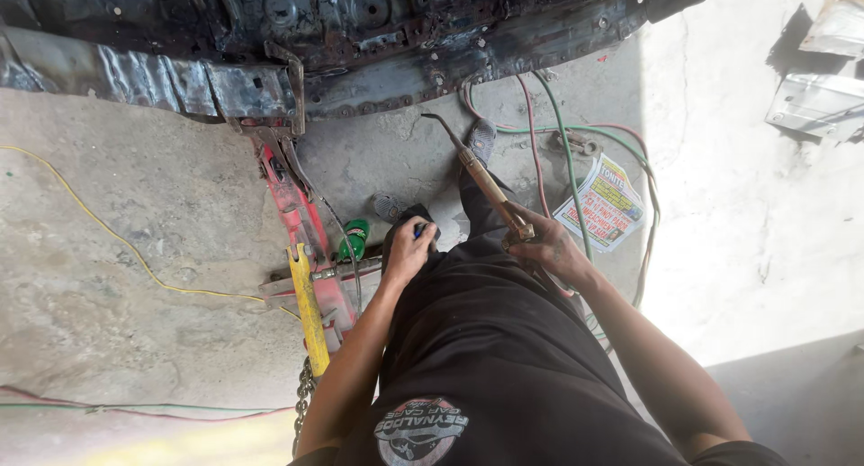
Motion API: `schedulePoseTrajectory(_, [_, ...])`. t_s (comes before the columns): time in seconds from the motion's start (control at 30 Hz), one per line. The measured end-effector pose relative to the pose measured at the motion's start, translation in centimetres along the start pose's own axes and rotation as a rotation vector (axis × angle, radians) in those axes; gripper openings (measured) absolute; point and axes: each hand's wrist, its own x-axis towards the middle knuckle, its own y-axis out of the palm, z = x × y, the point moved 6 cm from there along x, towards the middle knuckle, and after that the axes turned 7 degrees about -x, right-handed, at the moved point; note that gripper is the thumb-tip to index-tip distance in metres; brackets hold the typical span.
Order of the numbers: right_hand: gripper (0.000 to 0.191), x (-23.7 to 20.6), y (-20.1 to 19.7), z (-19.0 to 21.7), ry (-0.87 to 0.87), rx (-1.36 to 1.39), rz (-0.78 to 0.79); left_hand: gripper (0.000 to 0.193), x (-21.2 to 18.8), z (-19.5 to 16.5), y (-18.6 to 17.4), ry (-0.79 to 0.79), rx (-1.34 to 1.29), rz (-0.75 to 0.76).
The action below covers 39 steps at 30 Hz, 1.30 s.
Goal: The person removes a metal bracket from the underside of a vehicle using a wrench and pliers. They then use a blowtorch and hammer to heat and strike a bolt area to loosen it.
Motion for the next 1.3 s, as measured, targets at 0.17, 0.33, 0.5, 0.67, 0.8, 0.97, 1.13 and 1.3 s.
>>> schedulePoseTrajectory(0.17, [0.080,0.7,-5.1,2.2,0.007,-0.059,0.033,0.032,1.8,-6.3,6.3,-0.037,-0.104,0.147])
schedulePoseTrajectory(0.33, [0.079,1.4,-9.8,4.5,-0.034,-0.005,0.090,0.032,3.3,-11.6,11.7,-0.076,-0.154,0.250])
schedulePoseTrajectory(0.5, [0.080,2.1,-14.4,5.5,-0.066,-0.027,0.028,0.030,4.9,-15.5,15.9,-0.041,-0.151,0.268])
schedulePoseTrajectory(0.67, [0.079,3.3,-16.3,6.0,-0.059,0.020,-0.014,0.026,6.8,-15.9,16.9,0.001,-0.123,0.299])
schedulePoseTrajectory(0.8, [0.080,4.4,-14.9,7.2,-0.064,0.016,-0.043,0.027,7.9,-15.7,15.3,0.173,0.027,0.286])
schedulePoseTrajectory(0.97, [0.079,6.4,-13.0,10.0,-0.056,-0.164,-0.094,0.047,10.1,-16.6,14.2,0.292,-0.098,0.292])
schedulePoseTrajectory(1.13, [0.079,9.0,-10.2,13.7,-0.005,-0.160,-0.142,0.052,12.6,-17.5,11.2,0.048,-0.221,0.460])
schedulePoseTrajectory(1.3, [0.075,12.0,-6.2,18.8,-0.019,-0.074,-0.081,0.056,13.4,-21.3,5.1,0.261,-0.279,0.425])
